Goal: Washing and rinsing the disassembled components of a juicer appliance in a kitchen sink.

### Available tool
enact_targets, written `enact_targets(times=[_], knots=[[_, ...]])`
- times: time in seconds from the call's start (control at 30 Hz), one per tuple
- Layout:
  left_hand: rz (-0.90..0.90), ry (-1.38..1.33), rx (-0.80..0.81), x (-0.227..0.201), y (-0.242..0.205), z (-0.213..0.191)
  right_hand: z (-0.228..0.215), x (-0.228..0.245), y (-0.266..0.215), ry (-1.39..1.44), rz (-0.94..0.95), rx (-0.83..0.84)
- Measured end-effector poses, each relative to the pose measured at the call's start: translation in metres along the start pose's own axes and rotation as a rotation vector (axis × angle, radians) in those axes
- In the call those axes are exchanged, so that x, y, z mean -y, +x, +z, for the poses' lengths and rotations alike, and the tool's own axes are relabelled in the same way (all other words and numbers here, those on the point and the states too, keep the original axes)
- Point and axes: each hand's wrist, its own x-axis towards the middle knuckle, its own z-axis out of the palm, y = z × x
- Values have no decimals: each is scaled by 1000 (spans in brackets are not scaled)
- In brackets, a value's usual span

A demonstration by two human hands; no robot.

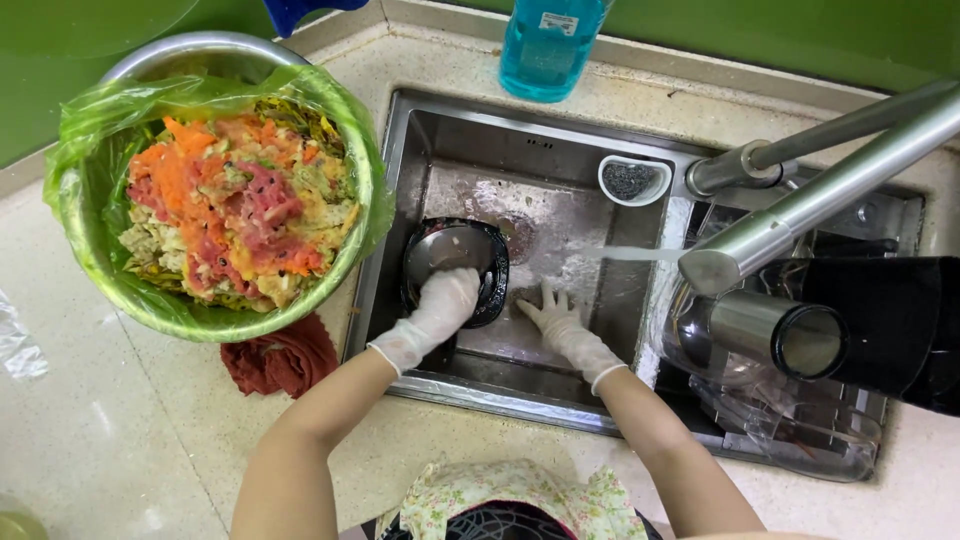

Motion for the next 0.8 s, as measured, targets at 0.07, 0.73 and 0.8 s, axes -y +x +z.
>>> enact_targets(times=[0.07,0.73,0.8], knots=[[76,151,47,26,8,-34,44,-8,34,51,13,-30],[-454,-1520,-87,-113,55,-3,-79,-64,-16,1232,170,-841],[-404,-1666,-46,-99,49,-25,-75,-39,-26,1232,236,-773]])
